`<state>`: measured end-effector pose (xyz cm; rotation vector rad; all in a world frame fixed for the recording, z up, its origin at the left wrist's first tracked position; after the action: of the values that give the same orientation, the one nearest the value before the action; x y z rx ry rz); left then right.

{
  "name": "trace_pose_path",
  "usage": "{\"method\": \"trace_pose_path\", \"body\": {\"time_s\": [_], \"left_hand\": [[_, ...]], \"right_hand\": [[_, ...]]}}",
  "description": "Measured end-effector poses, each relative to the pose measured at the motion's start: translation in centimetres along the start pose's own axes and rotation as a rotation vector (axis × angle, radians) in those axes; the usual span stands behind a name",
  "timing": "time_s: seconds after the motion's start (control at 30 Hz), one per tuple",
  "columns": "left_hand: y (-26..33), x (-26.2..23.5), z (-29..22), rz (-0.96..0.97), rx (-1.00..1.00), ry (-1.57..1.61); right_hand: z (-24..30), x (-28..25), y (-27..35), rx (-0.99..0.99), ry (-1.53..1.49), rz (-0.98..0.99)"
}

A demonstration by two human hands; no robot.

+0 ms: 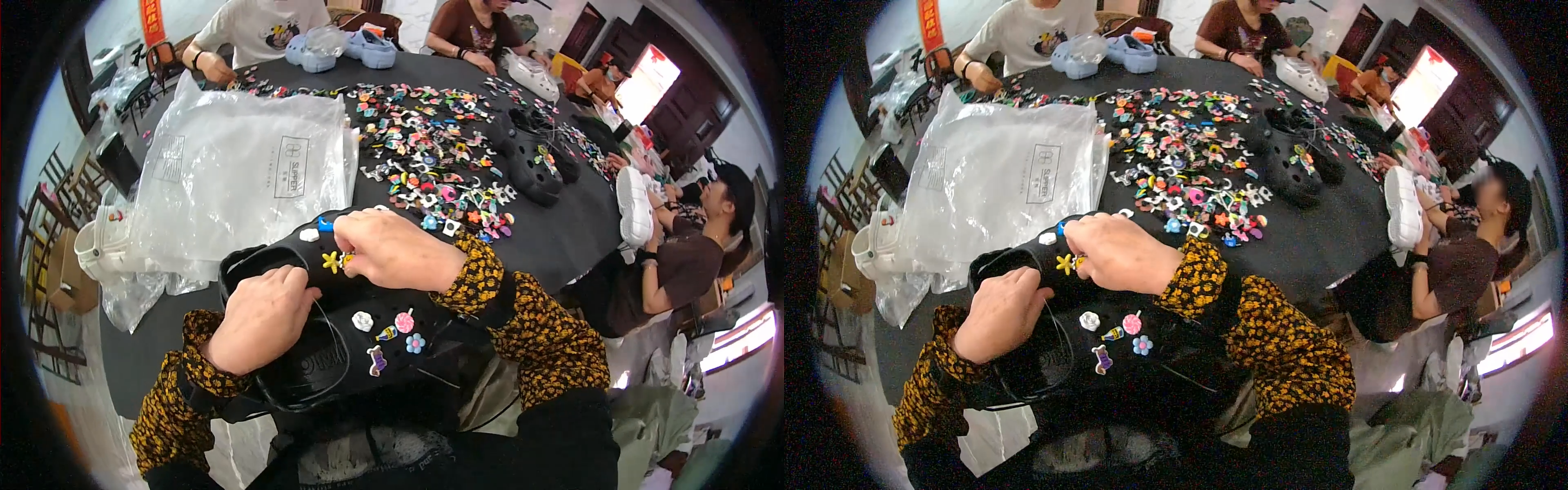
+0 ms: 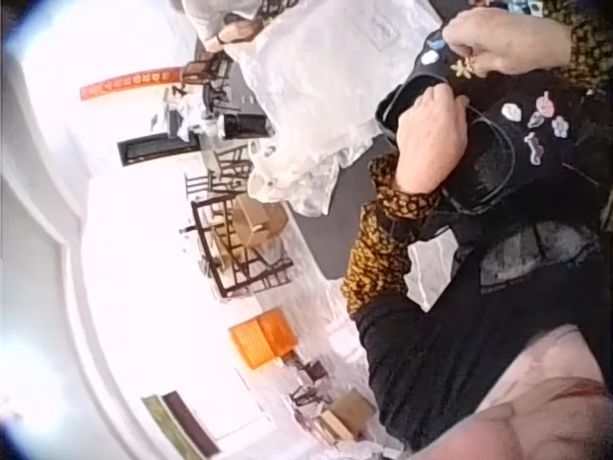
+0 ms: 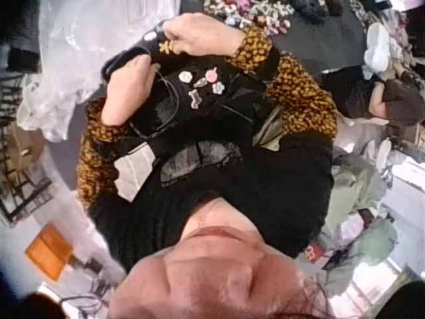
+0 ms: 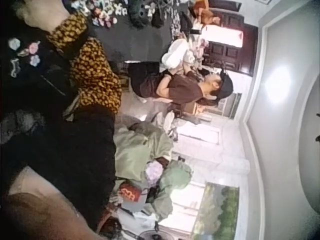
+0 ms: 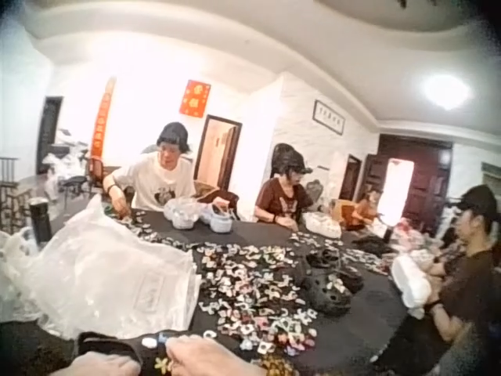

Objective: Decorate and package foam clogs with various accessories.

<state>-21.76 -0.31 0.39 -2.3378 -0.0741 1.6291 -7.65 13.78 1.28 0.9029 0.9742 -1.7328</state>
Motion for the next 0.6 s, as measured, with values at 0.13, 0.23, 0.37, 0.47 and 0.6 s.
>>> {"method": "trace_pose_path", "body": {"time_s": [0.13,0.23,0.37,0.47,0.6], "left_hand": [[0.3,0.0,0.0,-0.022,-0.004,-0.01],[0.5,0.0,0.0,-0.058,0.03,-0.07],[0.6,0.0,0.1,-0.053,0.016,-0.088],[0.6,0.0,0.3,-0.044,0.007,-0.052],[0.5,-0.1,0.2,-0.038,-0.004,-0.025]], "right_hand": [[0.0,-0.3,0.5,-0.019,-0.092,-0.057],[-0.6,-0.2,0.7,0.031,-0.175,-0.062],[-1.5,-1.0,1.1,0.145,-0.235,-0.2],[-2.5,-2.3,1.4,0.226,-0.139,-0.26],[-5.7,-2.6,2.5,0.212,0.118,-0.367]]}}
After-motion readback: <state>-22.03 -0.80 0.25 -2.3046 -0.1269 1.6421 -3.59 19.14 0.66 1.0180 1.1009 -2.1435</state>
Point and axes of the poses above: each hand's wrist, its own y-axis away from the middle knuckle, its own x-axis out of the palm, z = x × y, the point moved 2 cm from there along -y, towards the middle knuckle, and after that the axes turned 2 degrees about y, right-handed, at the moved point
